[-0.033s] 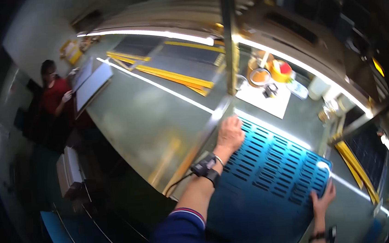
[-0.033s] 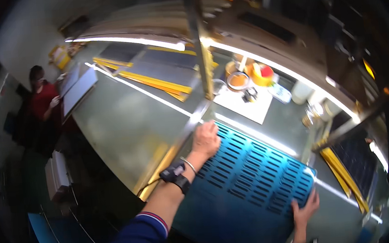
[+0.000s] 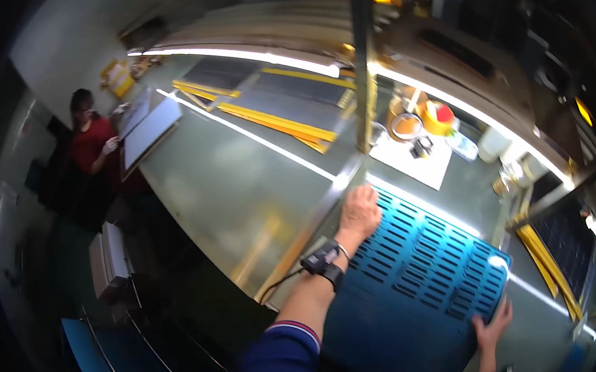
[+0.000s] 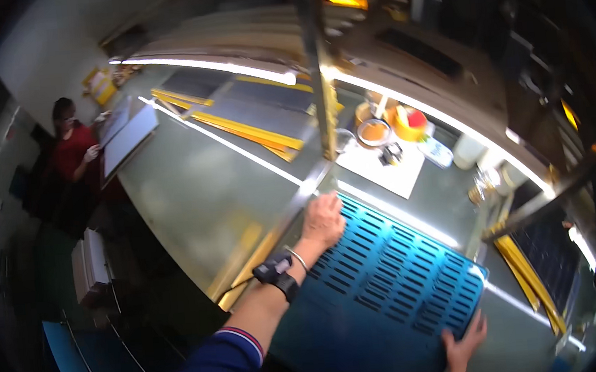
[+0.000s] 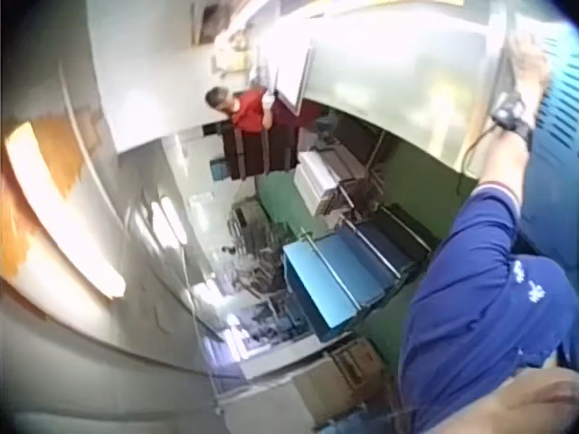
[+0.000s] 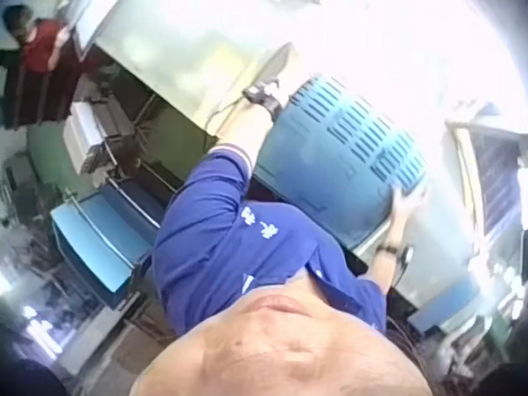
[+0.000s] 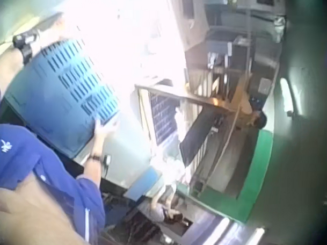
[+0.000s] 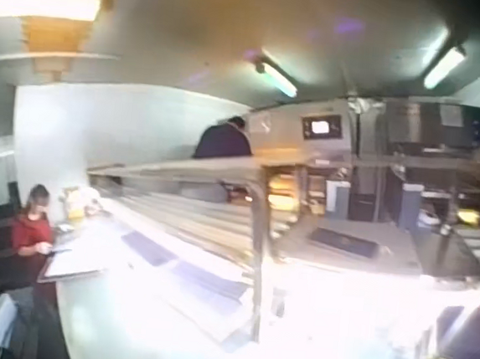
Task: Applying protective film to blue metal panels and stacking them in a designated area.
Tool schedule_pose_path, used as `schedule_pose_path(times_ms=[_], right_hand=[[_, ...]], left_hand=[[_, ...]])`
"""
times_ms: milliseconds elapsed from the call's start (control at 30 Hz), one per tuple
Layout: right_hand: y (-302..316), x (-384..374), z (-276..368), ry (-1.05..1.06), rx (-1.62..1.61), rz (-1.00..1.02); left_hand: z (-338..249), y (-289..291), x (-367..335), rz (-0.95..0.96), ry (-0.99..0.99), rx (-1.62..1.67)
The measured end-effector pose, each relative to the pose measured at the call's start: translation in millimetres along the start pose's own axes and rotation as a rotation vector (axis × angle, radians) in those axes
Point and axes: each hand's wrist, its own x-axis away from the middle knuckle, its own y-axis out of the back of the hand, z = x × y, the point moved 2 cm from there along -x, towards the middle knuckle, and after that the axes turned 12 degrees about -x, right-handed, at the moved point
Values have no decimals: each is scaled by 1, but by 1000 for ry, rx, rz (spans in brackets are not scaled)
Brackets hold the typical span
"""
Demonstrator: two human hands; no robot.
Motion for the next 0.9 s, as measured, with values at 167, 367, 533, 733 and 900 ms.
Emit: schedule_pose_path(times_ms=[167, 367, 533, 733, 900], right_hand=[[58, 148, 62, -180, -121, 292], [73, 177, 46, -117, -149, 312], [86, 178, 48, -115, -67, 323], [67, 169, 41, -60, -128, 430], [72, 186, 2, -110, 29, 505]], left_hand=[[23, 12, 27, -53, 33, -12], [17, 6, 23, -99, 38, 23], [22, 26, 17, -60, 23, 1], [22, 5, 24, -52, 49, 18], [19, 12, 21, -125, 38, 53]])
